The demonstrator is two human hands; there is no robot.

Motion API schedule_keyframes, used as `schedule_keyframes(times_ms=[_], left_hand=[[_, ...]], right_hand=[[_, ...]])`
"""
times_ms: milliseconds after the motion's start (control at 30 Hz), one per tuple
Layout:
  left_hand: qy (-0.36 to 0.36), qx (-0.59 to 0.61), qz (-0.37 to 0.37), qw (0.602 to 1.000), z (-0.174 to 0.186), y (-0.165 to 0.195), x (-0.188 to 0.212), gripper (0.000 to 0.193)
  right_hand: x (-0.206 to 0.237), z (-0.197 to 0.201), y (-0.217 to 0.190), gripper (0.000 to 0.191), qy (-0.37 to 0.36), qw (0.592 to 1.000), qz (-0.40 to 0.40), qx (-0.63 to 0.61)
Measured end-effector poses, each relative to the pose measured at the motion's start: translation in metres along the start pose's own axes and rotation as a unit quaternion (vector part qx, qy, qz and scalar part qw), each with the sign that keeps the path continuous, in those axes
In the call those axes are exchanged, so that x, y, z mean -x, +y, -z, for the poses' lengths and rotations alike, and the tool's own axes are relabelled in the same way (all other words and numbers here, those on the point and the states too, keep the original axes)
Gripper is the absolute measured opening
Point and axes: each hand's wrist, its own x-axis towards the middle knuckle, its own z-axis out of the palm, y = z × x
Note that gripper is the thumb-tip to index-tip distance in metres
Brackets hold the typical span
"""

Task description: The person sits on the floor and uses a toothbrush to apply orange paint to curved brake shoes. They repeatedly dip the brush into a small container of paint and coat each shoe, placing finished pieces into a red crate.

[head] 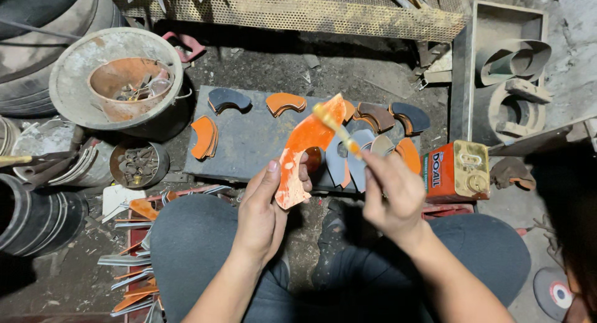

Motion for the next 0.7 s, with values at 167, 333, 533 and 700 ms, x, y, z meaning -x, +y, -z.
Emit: schedule_keyframes(times_ms=[167, 333, 533, 700], left_hand=[[0.0, 0.002, -0.008, 1.0, -0.001, 0.0, -0.001, 0.051], [0.004, 0.003, 0.003, 1.0, -0.002, 0.0, 0.0, 0.052], [0.011, -0.004, -0.003, 1.0, -0.004, 0.002, -0.001, 0.053], [0.007, -0.006, -0.008, 1.0, -0.002, 0.001, 0.0, 0.054]], right_hand=[[-0.001, 0.007, 0.007, 0.03, 0.048, 0.999, -0.022, -0.003], [0.003, 0.004, 0.006, 0.028, 0.032, 0.999, -0.039, -0.006], [0.005, -0.005, -0.008, 0.033, 0.004, 0.999, -0.016, -0.045], [0.005, 0.001, -0.008, 0.029, 0.029, 0.998, -0.039, -0.034]])
